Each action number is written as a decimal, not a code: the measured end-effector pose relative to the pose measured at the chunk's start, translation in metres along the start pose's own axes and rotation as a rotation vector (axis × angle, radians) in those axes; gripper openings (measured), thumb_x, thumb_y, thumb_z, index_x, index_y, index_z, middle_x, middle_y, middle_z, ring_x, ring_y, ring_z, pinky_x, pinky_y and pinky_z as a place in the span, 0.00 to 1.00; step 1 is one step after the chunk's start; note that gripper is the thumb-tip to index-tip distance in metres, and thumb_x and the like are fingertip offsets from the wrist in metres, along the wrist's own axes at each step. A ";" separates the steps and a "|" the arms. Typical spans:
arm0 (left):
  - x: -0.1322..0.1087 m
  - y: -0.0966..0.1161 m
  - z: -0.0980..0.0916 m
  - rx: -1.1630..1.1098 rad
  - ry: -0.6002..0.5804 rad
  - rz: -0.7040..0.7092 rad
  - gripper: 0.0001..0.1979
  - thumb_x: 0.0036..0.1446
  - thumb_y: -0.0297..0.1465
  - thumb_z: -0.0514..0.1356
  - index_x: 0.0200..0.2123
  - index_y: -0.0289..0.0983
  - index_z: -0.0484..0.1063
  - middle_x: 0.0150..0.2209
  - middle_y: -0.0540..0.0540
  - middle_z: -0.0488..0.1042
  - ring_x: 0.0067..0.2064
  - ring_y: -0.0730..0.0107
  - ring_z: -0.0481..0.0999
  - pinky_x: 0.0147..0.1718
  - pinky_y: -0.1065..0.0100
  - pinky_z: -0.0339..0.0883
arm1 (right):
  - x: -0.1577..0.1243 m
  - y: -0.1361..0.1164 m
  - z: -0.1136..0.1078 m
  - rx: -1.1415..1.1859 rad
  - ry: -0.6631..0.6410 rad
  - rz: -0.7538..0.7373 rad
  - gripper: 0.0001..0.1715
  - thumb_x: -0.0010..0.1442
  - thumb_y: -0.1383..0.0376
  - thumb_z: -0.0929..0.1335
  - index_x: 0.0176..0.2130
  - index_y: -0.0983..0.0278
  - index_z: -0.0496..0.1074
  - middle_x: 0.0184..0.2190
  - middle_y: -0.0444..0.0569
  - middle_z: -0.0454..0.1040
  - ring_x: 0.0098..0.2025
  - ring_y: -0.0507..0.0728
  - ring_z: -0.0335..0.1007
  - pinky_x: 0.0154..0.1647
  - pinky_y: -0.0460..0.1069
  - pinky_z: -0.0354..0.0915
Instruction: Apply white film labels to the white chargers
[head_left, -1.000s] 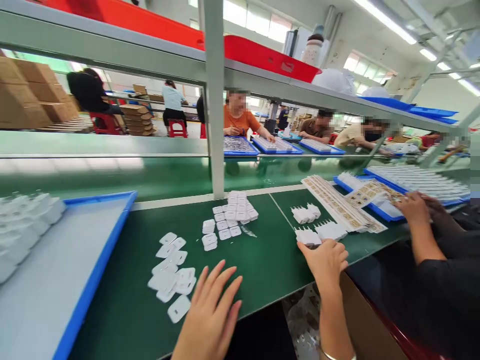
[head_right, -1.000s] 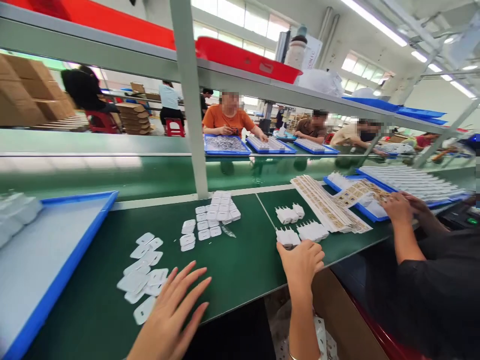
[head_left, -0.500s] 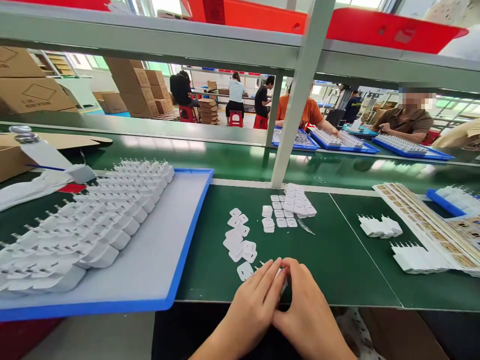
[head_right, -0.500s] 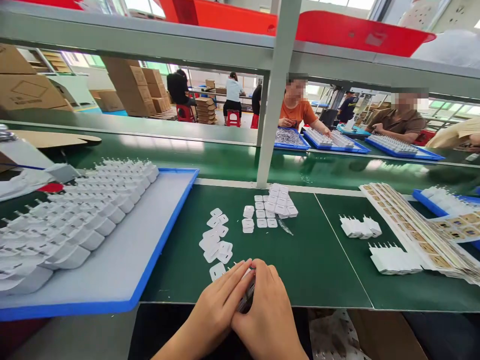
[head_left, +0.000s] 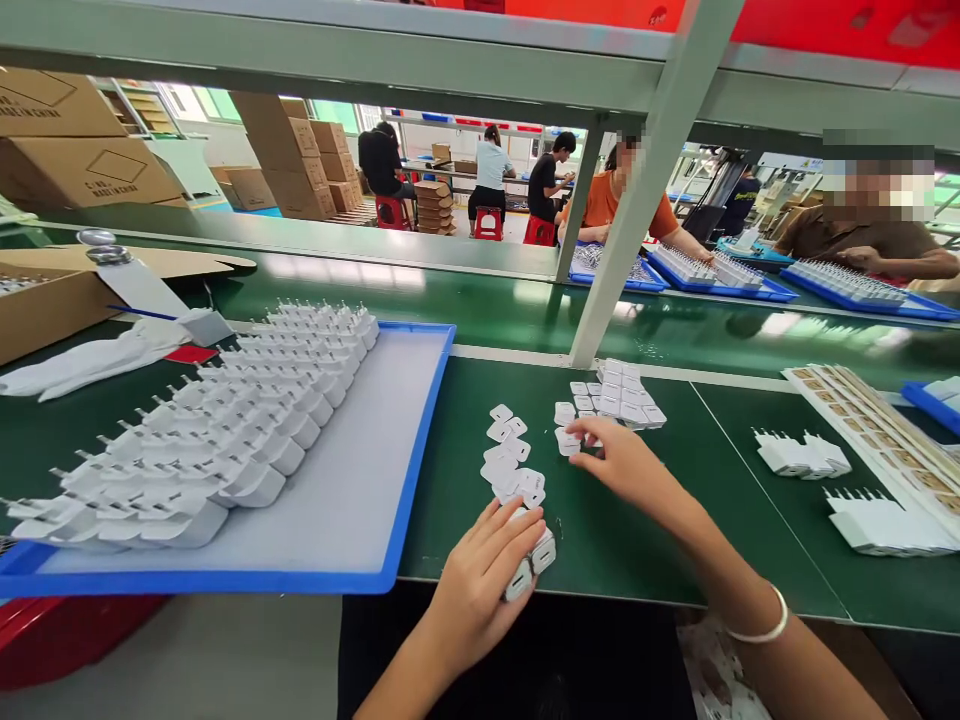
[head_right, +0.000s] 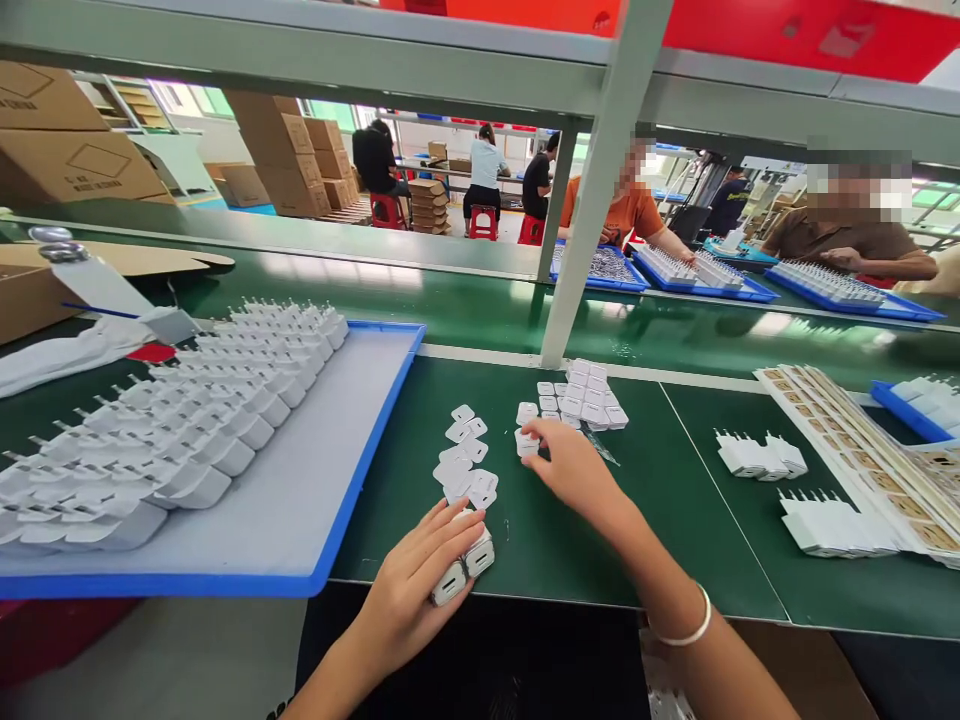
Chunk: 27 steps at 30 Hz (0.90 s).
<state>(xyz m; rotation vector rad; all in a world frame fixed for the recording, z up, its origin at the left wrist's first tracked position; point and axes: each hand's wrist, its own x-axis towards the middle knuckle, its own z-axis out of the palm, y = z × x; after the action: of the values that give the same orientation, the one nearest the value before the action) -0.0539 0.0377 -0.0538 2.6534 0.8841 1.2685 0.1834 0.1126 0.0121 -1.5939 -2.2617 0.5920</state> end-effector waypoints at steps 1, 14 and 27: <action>0.000 -0.001 0.001 -0.023 0.015 -0.010 0.23 0.60 0.21 0.59 0.59 0.34 0.67 0.55 0.37 0.77 0.61 0.54 0.73 0.58 0.53 0.73 | 0.009 0.006 -0.001 -0.053 0.012 -0.016 0.18 0.63 0.71 0.66 0.53 0.64 0.70 0.53 0.57 0.74 0.54 0.63 0.71 0.53 0.58 0.67; 0.015 0.006 -0.010 -0.387 0.120 -0.376 0.25 0.58 0.24 0.65 0.58 0.43 0.70 0.53 0.44 0.79 0.53 0.63 0.80 0.53 0.65 0.76 | 0.042 0.012 -0.017 -0.609 -0.327 -0.317 0.10 0.61 0.73 0.68 0.43 0.72 0.75 0.43 0.63 0.77 0.47 0.67 0.74 0.44 0.54 0.69; 0.020 0.010 -0.004 -0.459 0.054 -0.378 0.23 0.59 0.25 0.64 0.57 0.44 0.70 0.56 0.45 0.77 0.57 0.64 0.77 0.57 0.64 0.72 | 0.054 0.012 -0.015 -0.774 -0.407 -0.464 0.14 0.61 0.75 0.64 0.47 0.72 0.69 0.39 0.62 0.77 0.41 0.65 0.74 0.35 0.52 0.64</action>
<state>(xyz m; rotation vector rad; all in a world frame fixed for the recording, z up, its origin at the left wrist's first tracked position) -0.0424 0.0389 -0.0344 2.0001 0.9126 1.2649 0.1822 0.1694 0.0204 -1.1784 -3.2927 -0.1327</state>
